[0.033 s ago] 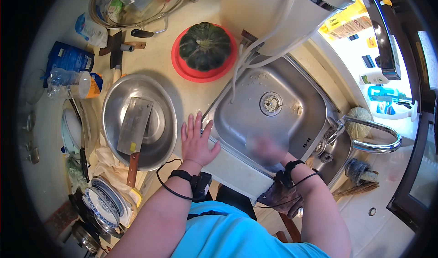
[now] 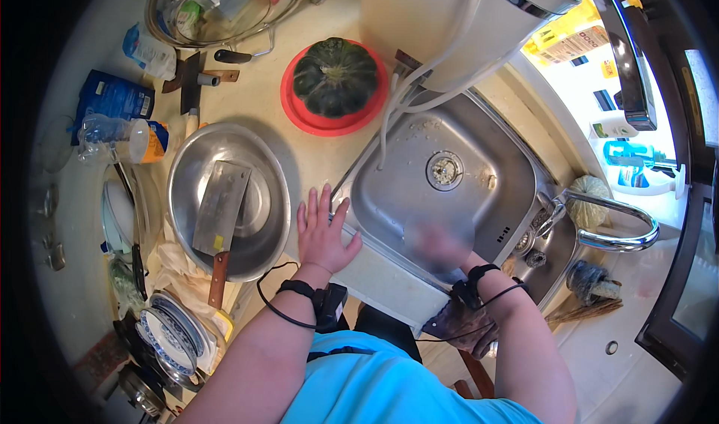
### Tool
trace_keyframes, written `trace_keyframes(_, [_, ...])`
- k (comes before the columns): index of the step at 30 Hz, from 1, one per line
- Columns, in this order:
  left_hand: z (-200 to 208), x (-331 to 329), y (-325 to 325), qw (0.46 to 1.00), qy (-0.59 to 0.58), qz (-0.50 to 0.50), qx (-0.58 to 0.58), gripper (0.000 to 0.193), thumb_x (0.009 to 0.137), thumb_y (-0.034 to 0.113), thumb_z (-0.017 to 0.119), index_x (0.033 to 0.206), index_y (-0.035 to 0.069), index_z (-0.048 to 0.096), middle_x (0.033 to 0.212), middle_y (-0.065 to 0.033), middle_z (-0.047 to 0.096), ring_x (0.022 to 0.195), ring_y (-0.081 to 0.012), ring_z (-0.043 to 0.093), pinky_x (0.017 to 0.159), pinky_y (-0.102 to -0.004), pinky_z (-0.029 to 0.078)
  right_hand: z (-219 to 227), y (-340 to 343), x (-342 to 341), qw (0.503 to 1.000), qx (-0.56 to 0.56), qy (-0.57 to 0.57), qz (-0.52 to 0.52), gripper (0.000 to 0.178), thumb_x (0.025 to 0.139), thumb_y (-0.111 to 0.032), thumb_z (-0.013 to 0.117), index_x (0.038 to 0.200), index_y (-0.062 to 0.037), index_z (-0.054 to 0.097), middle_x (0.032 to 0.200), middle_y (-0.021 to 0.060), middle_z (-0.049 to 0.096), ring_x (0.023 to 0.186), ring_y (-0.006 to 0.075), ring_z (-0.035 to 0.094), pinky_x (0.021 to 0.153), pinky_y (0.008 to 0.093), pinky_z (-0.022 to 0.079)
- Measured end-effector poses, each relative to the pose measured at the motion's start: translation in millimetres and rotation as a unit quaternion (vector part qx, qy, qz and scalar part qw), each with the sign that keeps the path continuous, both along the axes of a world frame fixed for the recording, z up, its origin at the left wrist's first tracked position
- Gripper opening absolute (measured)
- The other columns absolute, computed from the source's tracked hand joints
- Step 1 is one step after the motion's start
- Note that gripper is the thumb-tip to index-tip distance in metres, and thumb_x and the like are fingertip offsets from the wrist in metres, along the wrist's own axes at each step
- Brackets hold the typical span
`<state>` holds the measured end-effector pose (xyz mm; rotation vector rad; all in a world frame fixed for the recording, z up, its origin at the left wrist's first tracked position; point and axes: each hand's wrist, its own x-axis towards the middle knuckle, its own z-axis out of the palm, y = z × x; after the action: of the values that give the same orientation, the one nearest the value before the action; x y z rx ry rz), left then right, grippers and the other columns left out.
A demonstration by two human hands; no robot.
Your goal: The person moves corn cobs into a pot, covers it with a lid, and then cleans vegetable scraps out of the kitchen sink by hand, placing the waste into a small blue bucket.
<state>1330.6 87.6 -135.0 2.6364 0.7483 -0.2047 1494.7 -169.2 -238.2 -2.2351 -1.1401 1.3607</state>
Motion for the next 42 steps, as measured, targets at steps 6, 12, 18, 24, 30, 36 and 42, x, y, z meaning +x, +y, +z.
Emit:
trace_keyframes(6, [2.2, 1.4, -1.2, 1.0, 0.007, 0.001, 0.003, 0.061, 0.076, 0.042, 0.059, 0.131, 0.017, 0.05, 0.151, -0.0124, 0.02, 0.141, -0.033, 0.011, 0.113, -0.0483, 0.008, -0.5, 9.5, 7.9, 0.997, 0.061, 0.052, -0.013, 0.037, 0.083, -0.026, 0.062, 0.114, -0.0067, 0.055, 0.102, 0.0115, 0.059, 0.095, 0.0242, 0.058, 0.084, 0.0379, 0.046])
trace_keyframes(12, [0.1, 3.2, -2.3, 1.0, 0.005, -0.006, 0.013, 0.061, 0.076, 0.042, 0.059, 0.131, 0.016, 0.05, 0.151, -0.0121, 0.019, 0.141, -0.0325, 0.011, 0.113, -0.0478, 0.007, 12.2, 23.8, 16.7, 0.986, 0.015, 0.163, 0.016, 0.031, 0.084, -0.026, 0.061, 0.109, -0.0087, 0.058, 0.094, 0.0057, 0.06, 0.086, 0.0183, 0.057, 0.079, 0.0336, 0.048])
trace_keyframes(18, [-0.4, 1.4, -2.6, 0.999, -0.036, -0.006, 0.017, 0.059, 0.072, 0.036, 0.064, 0.125, 0.014, 0.053, 0.148, -0.0168, 0.024, 0.138, -0.0383, 0.016, 0.109, -0.0532, 0.014, 52.0, 48.6, 18.6, 0.996, -0.003, 0.089, 0.0, 0.021, 0.08, -0.028, 0.061, 0.09, -0.0087, 0.061, 0.087, 0.0059, 0.061, 0.078, 0.0199, 0.056, 0.074, 0.0328, 0.046])
trace_keyframes(24, [-1.4, 1.9, -4.5, 0.999, -0.04, -0.014, 0.029, 0.059, 0.071, 0.035, 0.065, 0.125, 0.013, 0.053, 0.148, -0.0171, 0.024, 0.138, -0.0383, 0.016, 0.109, -0.0527, 0.014, 31.4, 43.9, 25.6, 0.974, 0.056, 0.216, -0.035, 0.023, 0.087, -0.024, 0.058, 0.104, -0.0096, 0.061, 0.089, 0.0019, 0.063, 0.08, 0.0125, 0.056, 0.073, 0.0297, 0.047])
trace_keyframes(30, [-0.6, 3.2, -6.5, 0.998, -0.05, -0.019, 0.037, 0.057, 0.072, 0.034, 0.064, 0.124, 0.013, 0.053, 0.148, -0.0173, 0.025, 0.138, -0.0379, 0.016, 0.11, -0.0523, 0.014, 10.4, 50.2, 23.8, 0.778, 0.005, 0.567, -0.269, 0.035, 0.081, -0.007, 0.063, 0.115, -0.0095, 0.057, 0.09, 0.0026, 0.062, 0.087, 0.0148, 0.059, 0.073, 0.0291, 0.051])
trace_keyframes(36, [3.4, 0.9, -8.5, 0.999, -0.027, -0.011, 0.043, 0.056, 0.077, 0.039, 0.059, 0.126, 0.013, 0.054, 0.15, -0.0139, 0.021, 0.141, -0.0333, 0.013, 0.112, -0.0482, 0.01, 26.7, 19.5, 29.2, 0.636, 0.205, 0.651, -0.359, 0.045, 0.078, 0.001, 0.064, 0.119, -0.0084, 0.051, 0.105, 0.0061, 0.061, 0.089, 0.0191, 0.063, 0.077, 0.0334, 0.054])
trace_keyframes(42, [-1.6, -1.8, -12.6, 0.996, -0.039, -0.034, 0.067, 0.058, 0.077, 0.039, 0.06, 0.128, 0.014, 0.051, 0.15, -0.0143, 0.022, 0.14, -0.0336, 0.013, 0.113, -0.0481, 0.009, 85.9, -43.7, 6.1, 0.607, 0.37, 0.548, -0.44, 0.05, 0.072, 0.002, 0.068, 0.118, -0.0087, 0.051, 0.103, 0.0076, 0.061, 0.088, 0.0208, 0.064, 0.076, 0.035, 0.055])
